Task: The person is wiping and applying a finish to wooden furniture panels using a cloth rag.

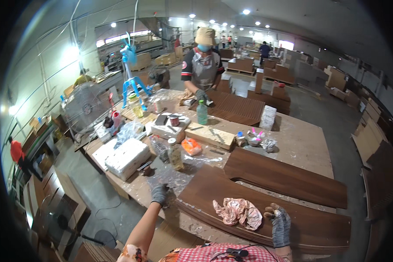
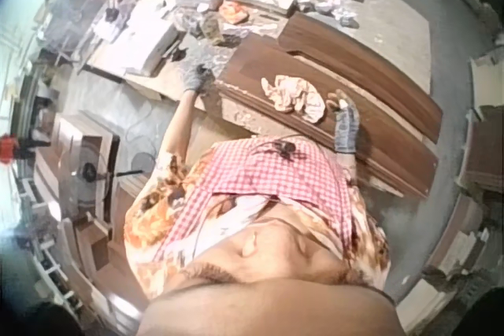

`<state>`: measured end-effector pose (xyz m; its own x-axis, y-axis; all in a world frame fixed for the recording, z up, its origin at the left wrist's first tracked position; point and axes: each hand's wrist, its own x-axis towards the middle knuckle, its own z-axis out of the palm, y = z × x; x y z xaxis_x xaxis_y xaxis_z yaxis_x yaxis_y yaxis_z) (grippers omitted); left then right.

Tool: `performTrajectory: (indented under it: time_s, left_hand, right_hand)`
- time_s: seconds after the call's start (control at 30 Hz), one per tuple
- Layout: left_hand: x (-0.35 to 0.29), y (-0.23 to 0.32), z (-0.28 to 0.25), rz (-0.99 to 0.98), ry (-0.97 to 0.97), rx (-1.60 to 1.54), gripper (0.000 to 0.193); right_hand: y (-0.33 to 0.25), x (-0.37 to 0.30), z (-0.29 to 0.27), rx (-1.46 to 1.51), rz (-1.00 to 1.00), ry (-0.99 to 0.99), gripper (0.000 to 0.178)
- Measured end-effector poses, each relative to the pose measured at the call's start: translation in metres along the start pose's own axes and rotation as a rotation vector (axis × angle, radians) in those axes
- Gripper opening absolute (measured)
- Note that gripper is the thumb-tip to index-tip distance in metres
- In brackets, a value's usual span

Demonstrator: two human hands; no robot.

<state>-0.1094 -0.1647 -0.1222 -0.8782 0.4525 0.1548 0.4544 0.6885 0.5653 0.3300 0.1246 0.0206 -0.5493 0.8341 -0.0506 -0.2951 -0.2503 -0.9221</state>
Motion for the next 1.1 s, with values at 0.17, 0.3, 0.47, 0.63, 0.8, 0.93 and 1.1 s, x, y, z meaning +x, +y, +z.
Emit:
performTrajectory:
  time_s: [0.17,0.3,0.47,0.63,0.8,0.93,1.1]
  left_hand:
    - [0.014,0.055,-0.009,-0.274,-0.073,-0.842,0.042]
    - [0.013,0.126,-0.025,-0.274,-0.549,-1.567,0.031]
    - [-0.016,0.178,-0.003,0.275,-0.647,-1.229,0.037]
    - [-0.052,0.243,-0.023,-0.451,-0.939,-1.660,0.036]
    - [-0.067,0.269,-0.026,-0.090,-1.218,-1.728,0.039]
    - [-0.088,0.289,-0.023,-0.196,-1.119,-1.579,0.039]
    - [-0.103,0.304,-0.022,-0.103,-0.848,-1.236,0.035]
  right_hand:
    - [-0.001,-0.006,-0.019,0.068,0.090,0.057,0.028]
    - [-0.006,-0.003,-0.014,0.148,0.108,-0.013,0.030]
    - [-0.018,-0.001,0.013,0.007,0.095,-0.117,0.032]
    - [-0.028,-0.003,0.031,-0.004,0.041,-0.216,0.034]
    - [-0.027,-0.004,0.045,-0.046,0.028,-0.261,0.035]
    - [-0.027,-0.004,0.059,-0.103,0.091,-0.342,0.044]
    - [0.008,-0.003,0.057,0.125,0.341,-0.340,0.044]
